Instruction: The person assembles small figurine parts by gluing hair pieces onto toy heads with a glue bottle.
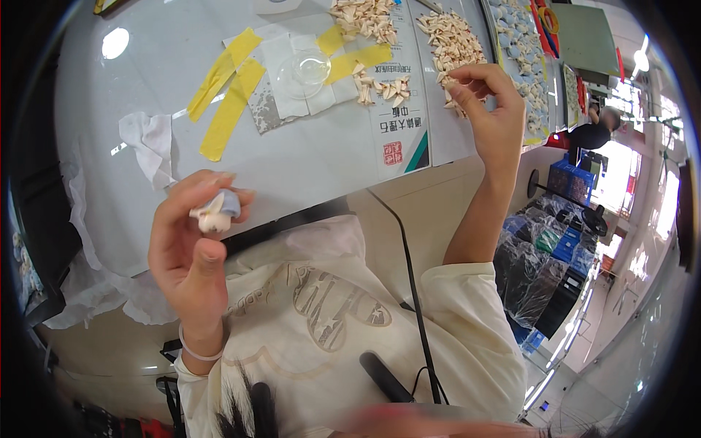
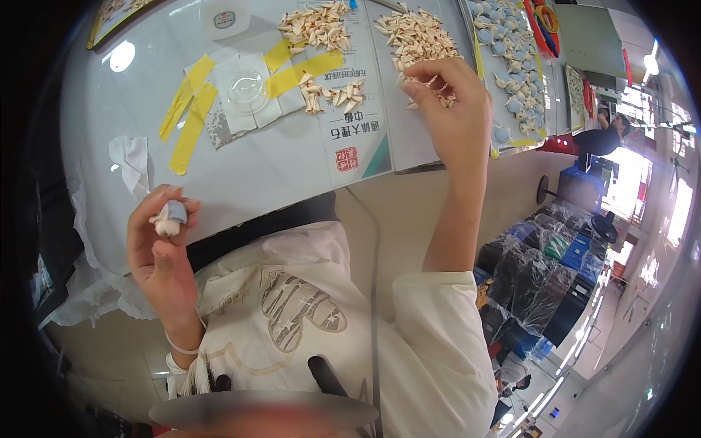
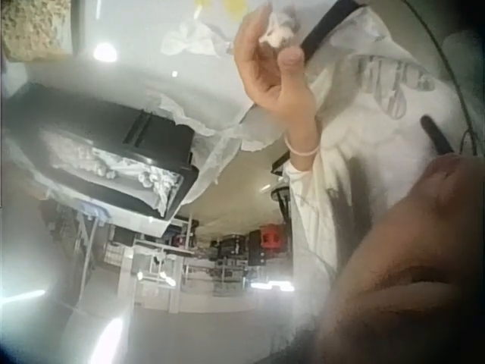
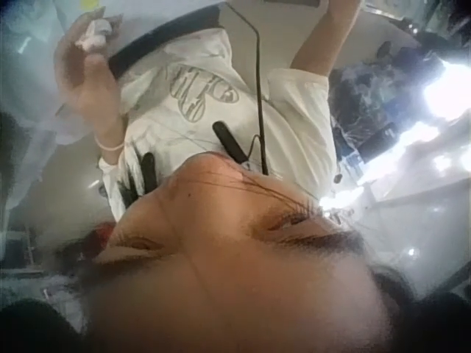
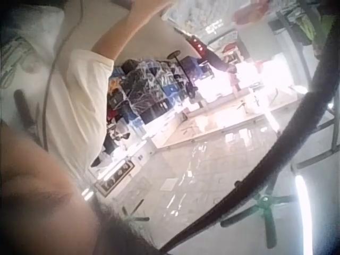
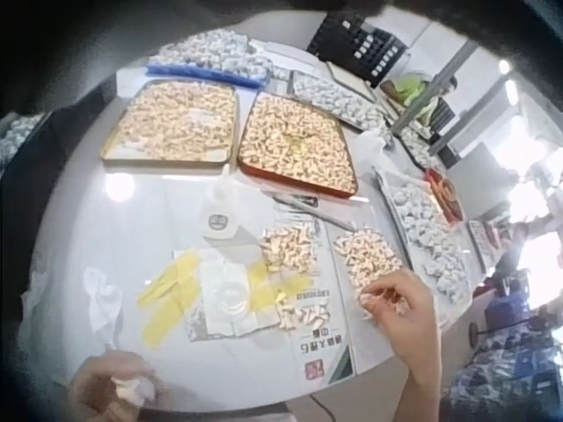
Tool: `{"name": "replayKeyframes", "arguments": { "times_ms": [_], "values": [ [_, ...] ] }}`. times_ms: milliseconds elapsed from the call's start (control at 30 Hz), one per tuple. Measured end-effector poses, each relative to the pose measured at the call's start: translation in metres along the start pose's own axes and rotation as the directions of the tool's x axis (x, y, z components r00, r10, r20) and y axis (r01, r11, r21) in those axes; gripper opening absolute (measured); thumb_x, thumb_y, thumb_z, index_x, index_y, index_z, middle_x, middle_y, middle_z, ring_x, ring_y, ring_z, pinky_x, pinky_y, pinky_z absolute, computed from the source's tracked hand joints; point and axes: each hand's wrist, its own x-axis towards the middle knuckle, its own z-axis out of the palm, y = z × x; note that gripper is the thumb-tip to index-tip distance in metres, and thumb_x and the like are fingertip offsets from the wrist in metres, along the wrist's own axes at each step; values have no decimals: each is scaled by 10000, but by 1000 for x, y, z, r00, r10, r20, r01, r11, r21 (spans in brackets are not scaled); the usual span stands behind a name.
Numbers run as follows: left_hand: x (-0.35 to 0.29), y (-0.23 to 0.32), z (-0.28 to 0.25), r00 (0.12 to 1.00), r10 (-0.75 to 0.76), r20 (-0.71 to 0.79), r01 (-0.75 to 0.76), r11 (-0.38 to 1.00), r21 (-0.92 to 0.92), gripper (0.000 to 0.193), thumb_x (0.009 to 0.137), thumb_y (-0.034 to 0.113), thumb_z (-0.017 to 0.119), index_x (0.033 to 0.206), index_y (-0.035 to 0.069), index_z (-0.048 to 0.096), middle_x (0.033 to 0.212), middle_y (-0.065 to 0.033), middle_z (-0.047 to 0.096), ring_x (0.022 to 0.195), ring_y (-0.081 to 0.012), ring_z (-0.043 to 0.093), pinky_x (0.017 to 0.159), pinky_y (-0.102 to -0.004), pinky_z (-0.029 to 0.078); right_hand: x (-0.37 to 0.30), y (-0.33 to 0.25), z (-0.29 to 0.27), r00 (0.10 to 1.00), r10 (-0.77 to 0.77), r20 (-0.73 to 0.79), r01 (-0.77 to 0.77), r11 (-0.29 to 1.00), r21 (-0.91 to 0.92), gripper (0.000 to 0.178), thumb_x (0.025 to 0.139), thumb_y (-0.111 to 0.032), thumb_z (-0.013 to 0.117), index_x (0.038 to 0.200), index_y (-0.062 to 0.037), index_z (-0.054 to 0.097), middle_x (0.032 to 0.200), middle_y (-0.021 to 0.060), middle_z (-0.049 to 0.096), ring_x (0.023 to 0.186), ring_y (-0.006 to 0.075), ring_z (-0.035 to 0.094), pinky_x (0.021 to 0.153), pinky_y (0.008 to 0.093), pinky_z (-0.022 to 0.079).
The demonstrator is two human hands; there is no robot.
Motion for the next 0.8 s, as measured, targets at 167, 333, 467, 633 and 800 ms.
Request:
{"name": "replayKeyframes", "arguments": {
  "times_ms": [167,333,467,633,800],
  "values": [
    [-2,0,3,988,-151,13,152,988,0,448,749,256,642,1051,-23,464,1008,-152,516,838,-215,552,729,-305,440,1,-3,12,997,-75,30,77,994,-80,143,622,-20,618,761,-51,612,740,46,543,648,172,496,600,258,407],
    [0,-3,2,995,-82,59,79,996,43,433,742,218,650,1052,-21,465,996,-135,521,877,-204,537,803,-304,414,6,-7,28,971,-203,128,218,969,-115,106,621,-36,622,726,-49,608,753,35,523,745,187,487,634,283,397],
    [2,0,3,989,-137,52,134,990,51,412,744,190,645,1049,-23,467,997,-129,516,894,-201,530,830,-305,400,5,-4,31,964,-209,166,227,969,-97,99,629,-39,616,726,-52,606,759,33,517,768,188,482,656,291,392],
    [-1,4,2,975,-214,55,217,975,-57,399,745,187,644,1041,-24,478,1009,-120,512,901,-204,526,832,-310,397,5,-8,33,961,-246,128,255,965,-58,101,646,-26,604,746,-36,597,724,46,533,676,181,494,613,275,402],
    [0,0,1,994,-106,29,107,994,-32,428,730,204,660,1036,-32,477,978,-114,507,872,-198,547,753,-288,448,0,-12,29,989,-143,35,136,979,152,86,677,19,578,759,-3,589,698,48,576,596,120,497,580,218,404]
  ]
}}
